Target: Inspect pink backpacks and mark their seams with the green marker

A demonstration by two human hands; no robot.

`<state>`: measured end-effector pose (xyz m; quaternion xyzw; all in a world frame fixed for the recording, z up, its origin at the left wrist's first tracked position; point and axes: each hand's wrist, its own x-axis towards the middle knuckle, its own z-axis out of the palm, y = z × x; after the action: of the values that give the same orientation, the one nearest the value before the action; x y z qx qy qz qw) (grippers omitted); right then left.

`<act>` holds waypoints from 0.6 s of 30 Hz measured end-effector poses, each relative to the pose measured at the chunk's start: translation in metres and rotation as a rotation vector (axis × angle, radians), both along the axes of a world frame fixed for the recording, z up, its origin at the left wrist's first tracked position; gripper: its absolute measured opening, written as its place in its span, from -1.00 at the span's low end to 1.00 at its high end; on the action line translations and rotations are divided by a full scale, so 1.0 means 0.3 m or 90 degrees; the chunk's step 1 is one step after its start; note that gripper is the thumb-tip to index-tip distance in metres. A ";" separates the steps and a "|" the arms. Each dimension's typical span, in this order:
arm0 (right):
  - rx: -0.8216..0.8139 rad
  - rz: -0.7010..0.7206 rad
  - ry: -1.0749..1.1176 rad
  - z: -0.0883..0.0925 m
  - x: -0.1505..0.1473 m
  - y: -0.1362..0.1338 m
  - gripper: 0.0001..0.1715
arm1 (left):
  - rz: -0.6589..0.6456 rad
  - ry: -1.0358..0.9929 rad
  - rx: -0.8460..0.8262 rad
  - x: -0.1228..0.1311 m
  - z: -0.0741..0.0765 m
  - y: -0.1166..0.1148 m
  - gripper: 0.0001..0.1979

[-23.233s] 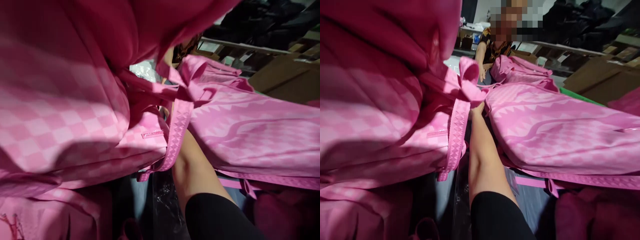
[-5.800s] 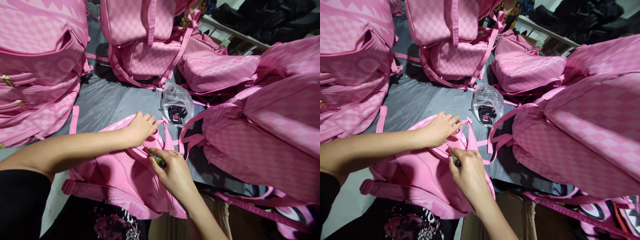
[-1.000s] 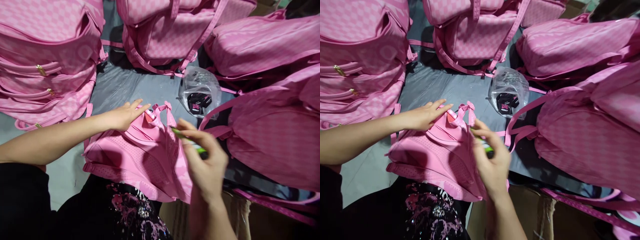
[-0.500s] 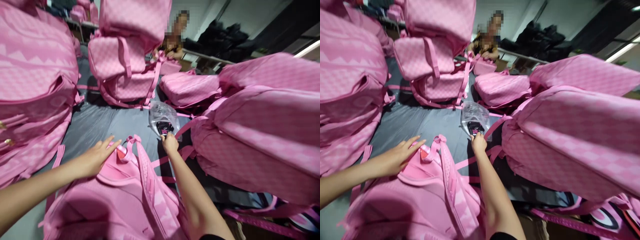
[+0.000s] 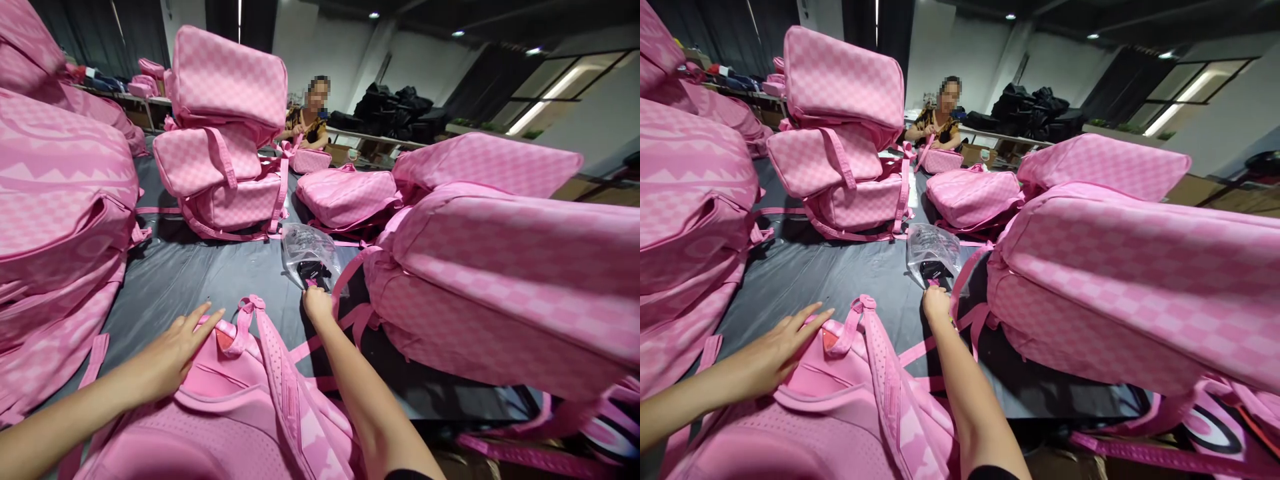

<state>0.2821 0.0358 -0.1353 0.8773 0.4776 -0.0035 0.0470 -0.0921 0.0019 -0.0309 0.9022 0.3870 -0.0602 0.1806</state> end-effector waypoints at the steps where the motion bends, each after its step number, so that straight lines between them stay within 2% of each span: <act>1: -0.007 0.009 0.003 -0.002 -0.006 0.001 -0.55 | 0.001 0.003 0.001 0.001 0.004 -0.001 -0.08; 4: -0.021 0.036 0.015 -0.001 -0.015 -0.010 -0.56 | -0.001 0.007 0.013 0.004 0.014 -0.006 -0.06; 7: -0.019 0.057 0.027 0.026 0.001 -0.041 -0.61 | -0.002 -0.005 0.023 0.004 0.023 -0.007 -0.05; 12: 0.065 0.075 0.014 0.158 0.021 -0.132 -0.77 | 0.010 -0.041 -0.033 -0.013 0.020 0.004 -0.10; 14: 0.132 0.100 -0.004 0.226 -0.012 -0.186 -0.65 | 0.035 -0.109 -0.052 -0.020 0.024 -0.004 -0.17; 16: 0.192 0.147 -0.014 0.294 -0.080 -0.255 -0.56 | 0.079 -0.249 -0.011 -0.019 0.050 -0.029 -0.31; 18: 0.310 0.288 -0.023 0.364 -0.179 -0.337 -0.55 | 0.141 -0.427 0.024 -0.005 0.100 -0.067 -0.45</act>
<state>0.2285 -0.0653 -0.0262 0.7342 0.6464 0.1371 -0.1562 -0.0936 -0.0183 -0.0010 0.8274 0.4031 0.2664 0.2865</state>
